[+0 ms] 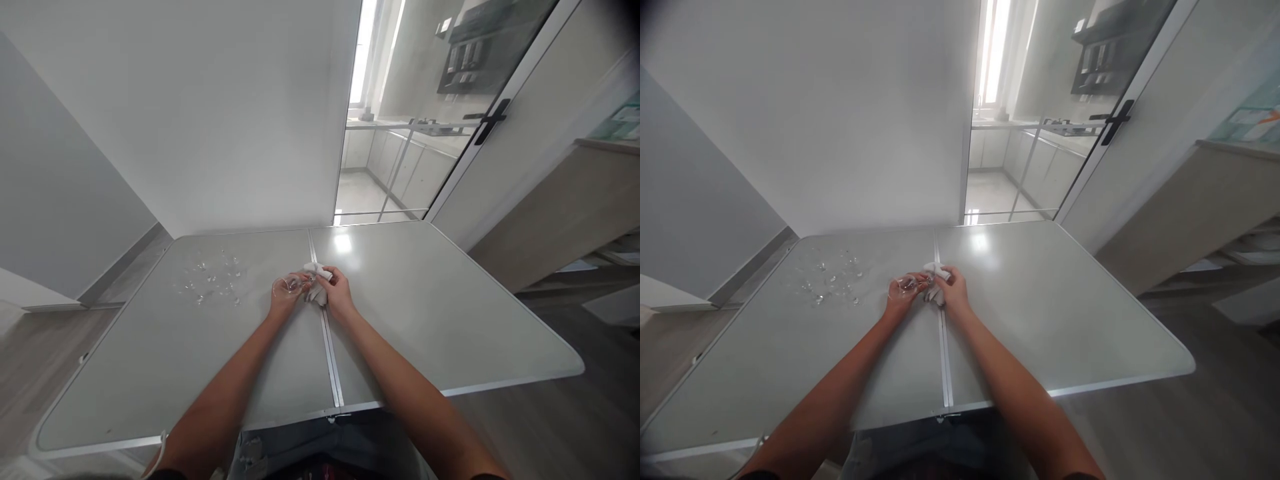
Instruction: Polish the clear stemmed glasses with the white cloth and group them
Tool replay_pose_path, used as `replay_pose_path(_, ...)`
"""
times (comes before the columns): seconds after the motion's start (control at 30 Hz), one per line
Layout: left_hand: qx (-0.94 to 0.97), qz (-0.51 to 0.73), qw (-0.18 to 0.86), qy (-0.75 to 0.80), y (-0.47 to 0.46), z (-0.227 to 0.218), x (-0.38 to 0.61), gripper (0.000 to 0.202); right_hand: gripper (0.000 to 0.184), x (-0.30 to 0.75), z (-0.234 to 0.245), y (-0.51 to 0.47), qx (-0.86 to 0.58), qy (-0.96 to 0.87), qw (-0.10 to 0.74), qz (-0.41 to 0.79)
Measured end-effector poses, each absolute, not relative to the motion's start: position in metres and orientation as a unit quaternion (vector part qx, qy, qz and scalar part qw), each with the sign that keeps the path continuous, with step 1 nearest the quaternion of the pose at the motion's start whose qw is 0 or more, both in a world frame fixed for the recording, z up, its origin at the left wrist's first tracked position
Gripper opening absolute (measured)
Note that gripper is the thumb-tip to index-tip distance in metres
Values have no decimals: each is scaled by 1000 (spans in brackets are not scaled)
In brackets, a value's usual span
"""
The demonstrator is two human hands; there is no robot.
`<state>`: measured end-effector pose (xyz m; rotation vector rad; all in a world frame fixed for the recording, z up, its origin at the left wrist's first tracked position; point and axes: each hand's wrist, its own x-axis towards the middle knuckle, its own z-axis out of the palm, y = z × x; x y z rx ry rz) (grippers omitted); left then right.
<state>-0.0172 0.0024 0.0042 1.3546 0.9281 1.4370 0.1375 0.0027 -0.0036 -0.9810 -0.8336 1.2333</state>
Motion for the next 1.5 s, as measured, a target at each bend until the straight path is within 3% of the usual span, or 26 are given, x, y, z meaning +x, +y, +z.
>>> replay_pose_path(0.13,502,643,444,371,3,4,-19,21,25,142,-1,3,-414,-330,638,560)
replay_pose_path(0.4,515,647,428,365,3,5,-19,17,33,135,9,-8,-342,-387,574,635)
replay_pose_path(0.57,521,636,423,382,1,6,-19,21,39,137,9,-6,-344,-393,611,595)
replay_pose_path(0.9,498,641,393,433,1,12,-20,27,34,137,7,-5,-309,-412,572,639)
replay_pose_path(1.23,489,649,372,449,1,9,-20,28,58,134,13,-10,-317,-387,552,668)
replay_pose_path(1.4,500,635,410,424,1,7,-19,25,62,133,9,-6,-317,-374,588,643)
replay_pose_path(1.5,500,636,398,432,2,7,-20,26,63,134,10,-6,-310,-375,567,664)
